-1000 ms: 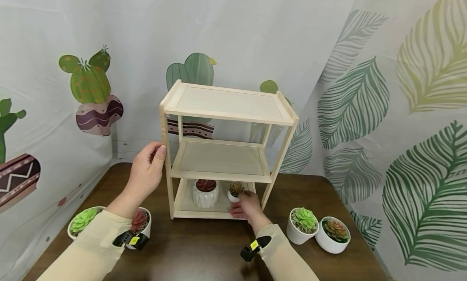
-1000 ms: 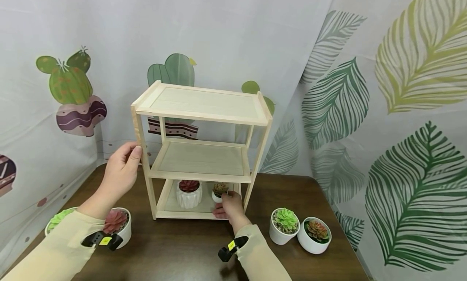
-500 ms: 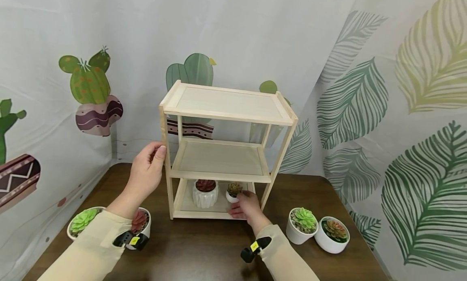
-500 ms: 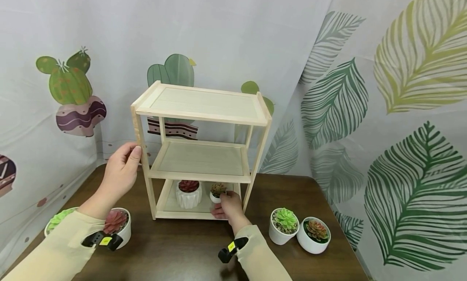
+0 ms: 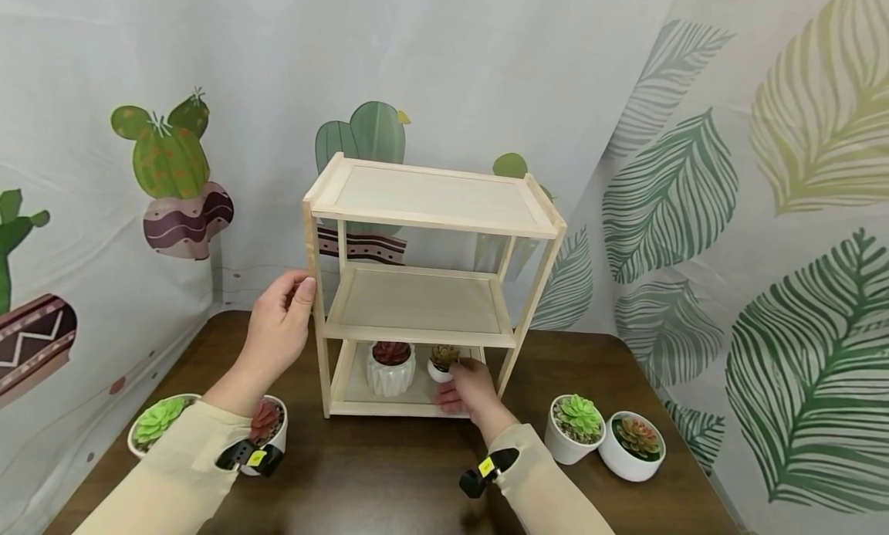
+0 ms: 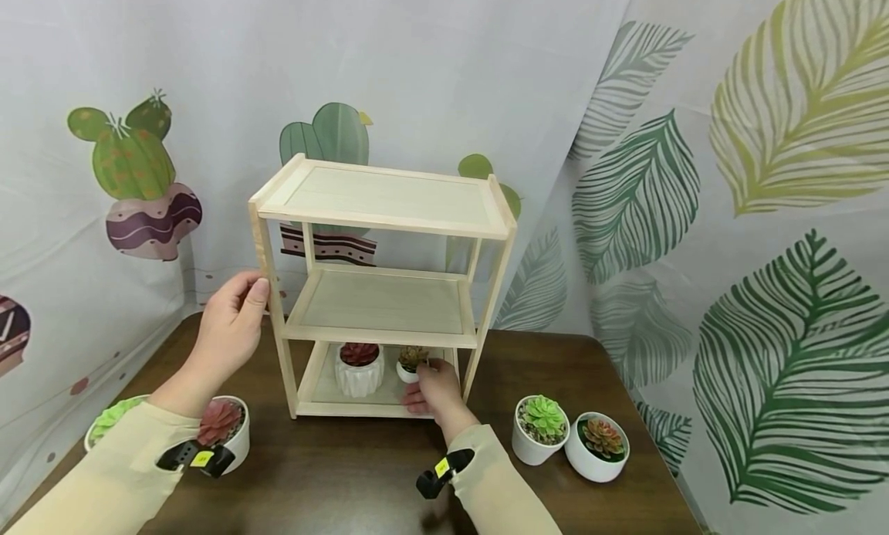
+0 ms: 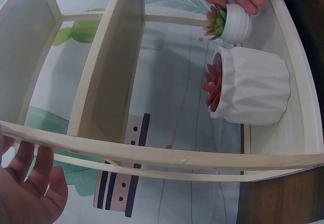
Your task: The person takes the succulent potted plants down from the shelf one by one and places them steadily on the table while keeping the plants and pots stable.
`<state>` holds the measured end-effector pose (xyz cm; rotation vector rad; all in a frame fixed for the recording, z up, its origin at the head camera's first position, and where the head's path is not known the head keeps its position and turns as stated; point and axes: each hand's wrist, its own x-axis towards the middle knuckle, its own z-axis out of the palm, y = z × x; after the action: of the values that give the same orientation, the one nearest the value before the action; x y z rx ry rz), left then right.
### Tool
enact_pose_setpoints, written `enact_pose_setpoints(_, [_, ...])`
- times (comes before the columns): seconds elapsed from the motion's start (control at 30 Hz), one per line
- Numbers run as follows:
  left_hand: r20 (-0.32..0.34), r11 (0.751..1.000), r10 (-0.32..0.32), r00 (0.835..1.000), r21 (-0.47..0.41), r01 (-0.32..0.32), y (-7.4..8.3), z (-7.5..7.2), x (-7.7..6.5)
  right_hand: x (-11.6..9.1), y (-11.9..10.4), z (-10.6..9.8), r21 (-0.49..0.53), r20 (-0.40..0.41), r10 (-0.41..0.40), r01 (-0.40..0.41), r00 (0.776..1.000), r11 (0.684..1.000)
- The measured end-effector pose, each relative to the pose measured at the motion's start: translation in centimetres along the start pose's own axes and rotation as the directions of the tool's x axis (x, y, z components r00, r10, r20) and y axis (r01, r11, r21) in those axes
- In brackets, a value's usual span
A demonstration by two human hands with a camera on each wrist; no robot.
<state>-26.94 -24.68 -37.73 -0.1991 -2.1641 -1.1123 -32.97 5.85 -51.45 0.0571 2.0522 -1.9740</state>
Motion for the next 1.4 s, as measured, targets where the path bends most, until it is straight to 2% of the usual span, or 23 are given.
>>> enact_pose_setpoints(0.4, [-0.008, 1.000, 0.011, 1.000, 0.008, -0.011, -0.2, -0.1, 0.2, -1.0, -1.3, 0.5, 0.003, 0.042, -0.016, 0.016, 0.999, 1.000])
enact_pose_setpoints(0.87, [-0.021, 1.000, 0.017, 1.000, 0.018, -0.016, 0.1, -0.3, 0.3, -3.4, -3.2, 0.4, -0.066, 0.125, -0.021, 0.029, 0.992, 0.997])
enact_pose_setpoints(1.17, [-0.008, 0.999, 0.024, 1.000, 0.022, -0.024, 0.2, -0.3, 0.4, -5.5, -4.1, -0.4, -0.117, 0.193, -0.038, 0.062, 0.980, 0.991])
enact_pose_setpoints(1.4, [0.006, 1.000, 0.010, 1.000, 0.028, -0.010, 0.2, -0.2, 0.2, -7.2, -4.1, -2.0, -0.128, 0.251, -0.042, 0.076, 0.967, 0.989])
